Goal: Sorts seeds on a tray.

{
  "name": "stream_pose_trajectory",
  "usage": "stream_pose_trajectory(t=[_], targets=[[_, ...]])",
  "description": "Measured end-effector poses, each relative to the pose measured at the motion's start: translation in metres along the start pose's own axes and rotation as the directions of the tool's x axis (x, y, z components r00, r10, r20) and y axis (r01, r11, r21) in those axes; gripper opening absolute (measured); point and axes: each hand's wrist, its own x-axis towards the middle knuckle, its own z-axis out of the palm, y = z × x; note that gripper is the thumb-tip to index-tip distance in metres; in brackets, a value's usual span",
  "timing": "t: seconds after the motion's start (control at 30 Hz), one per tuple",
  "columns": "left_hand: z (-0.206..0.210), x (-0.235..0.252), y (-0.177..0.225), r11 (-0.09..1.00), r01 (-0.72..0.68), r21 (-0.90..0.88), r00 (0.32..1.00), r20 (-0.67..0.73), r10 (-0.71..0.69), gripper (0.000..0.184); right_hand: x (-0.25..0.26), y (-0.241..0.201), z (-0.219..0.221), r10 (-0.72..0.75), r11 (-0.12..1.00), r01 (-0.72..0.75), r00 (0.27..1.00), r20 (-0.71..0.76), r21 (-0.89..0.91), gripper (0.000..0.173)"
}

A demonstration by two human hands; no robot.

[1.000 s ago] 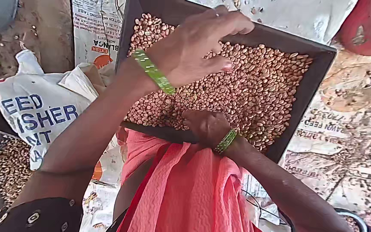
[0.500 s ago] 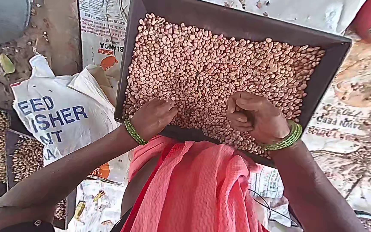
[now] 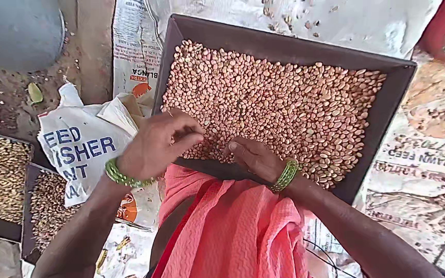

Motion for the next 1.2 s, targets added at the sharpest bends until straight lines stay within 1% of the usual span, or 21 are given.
stream_pose_trajectory(t=[0.07,0.13,0.2,0.23,0.27,0.33,0.37,0.43,0.5,0.53,0.57,0.63,0.7,0.73,0.8,0.83,0.9,0.97,1.07,1.13,1.2], targets=[[0.007,-0.001,0.011,0.991,-0.072,-0.111,0.997,0.000,0.072,0.025,0.007,-0.004,0.006,0.111,0.904,-0.145,0.988,0.105,0.401,0.053],[0.010,0.001,0.008,1.000,-0.025,0.003,1.000,-0.007,0.025,0.030,0.010,-0.007,0.007,0.203,0.794,-0.243,0.970,0.135,0.557,0.060],[0.011,0.002,0.000,0.973,0.137,0.188,0.987,0.055,-0.150,0.033,0.007,-0.012,0.001,0.255,0.788,-0.243,0.965,0.059,0.566,0.053],[0.015,0.002,-0.001,0.941,0.229,0.247,0.955,0.130,-0.267,0.036,0.005,-0.012,-0.005,0.250,0.801,-0.213,0.968,0.010,0.560,0.050],[0.022,0.004,0.000,0.904,0.302,0.303,0.905,0.208,-0.372,0.039,0.002,-0.012,-0.012,0.240,0.813,-0.182,0.970,-0.034,0.553,0.050],[0.048,0.011,0.010,0.849,0.364,0.382,0.806,0.327,-0.493,0.046,-0.003,-0.010,-0.025,0.214,0.810,-0.108,0.969,-0.120,0.576,0.050],[0.064,0.017,0.016,0.841,0.370,0.395,0.780,0.360,-0.513,0.050,-0.005,-0.010,-0.030,0.208,0.807,-0.077,0.965,-0.160,0.585,0.051],[0.095,0.032,0.028,0.869,0.371,0.327,0.785,0.390,-0.482,0.050,-0.009,-0.012,-0.039,0.200,0.804,-0.032,0.955,-0.219,0.593,0.050],[0.112,0.050,0.046,0.927,0.310,0.211,0.763,0.527,-0.375,0.049,-0.011,-0.016,-0.045,0.150,0.817,0.035,0.951,-0.270,0.576,0.051],[0.115,0.054,0.056,0.960,0.249,0.126,0.754,0.596,-0.274,0.047,-0.013,-0.018,-0.047,0.118,0.826,0.070,0.949,-0.293,0.559,0.052],[0.115,0.054,0.064,0.983,0.184,0.024,0.769,0.619,-0.159,0.045,-0.014,-0.021,-0.051,0.082,0.838,0.103,0.947,-0.310,0.536,0.052],[0.106,0.047,0.067,0.994,0.085,-0.062,0.854,0.519,-0.040,0.042,-0.017,-0.027,-0.057,0.018,0.857,0.160,0.941,-0.338,0.490,0.052],[0.086,0.040,0.053,0.995,0.063,0.084,0.944,0.319,-0.086,0.042,-0.019,-0.031,-0.063,-0.024,0.872,0.192,0.936,-0.351,0.451,0.054],[0.074,0.040,0.044,0.977,0.098,0.190,0.957,0.252,-0.145,0.042,-0.019,-0.032,-0.065,-0.031,0.877,0.196,0.935,-0.354,0.438,0.054],[0.055,0.048,0.029,0.901,0.175,0.396,0.918,0.266,-0.295,0.045,-0.019,-0.035,-0.066,-0.026,0.888,0.187,0.933,-0.359,0.420,0.054],[0.053,0.058,0.027,0.857,0.204,0.473,0.863,0.326,-0.385,0.049,-0.017,-0.037,-0.066,-0.023,0.894,0.180,0.933,-0.360,0.411,0.054],[0.063,0.077,0.024,0.836,0.176,0.520,0.799,0.421,-0.430,0.053,-0.013,-0.038,-0.063,-0.042,0.902,0.188,0.934,-0.356,0.389,0.053],[0.078,0.102,0.027,0.895,0.115,0.430,0.790,0.507,-0.345,0.046,-0.013,-0.035,-0.059,-0.093,0.919,0.216,0.932,-0.351,0.330,0.050],[0.089,0.142,0.027,0.998,-0.041,0.049,0.824,0.566,0.006,0.036,-0.020,-0.027,-0.056,-0.140,0.971,0.198,0.926,-0.350,0.137,0.046],[0.073,0.156,0.037,0.982,-0.087,-0.168,0.850,0.502,0.161,0.043,-0.024,-0.023,-0.058,-0.170,0.981,0.191,0.921,-0.351,0.027,0.045],[0.047,0.158,0.038,0.963,-0.130,-0.234,0.911,0.356,0.209,0.045,-0.027,-0.019,-0.062,-0.185,0.981,0.195,0.915,-0.359,-0.007,0.045]])
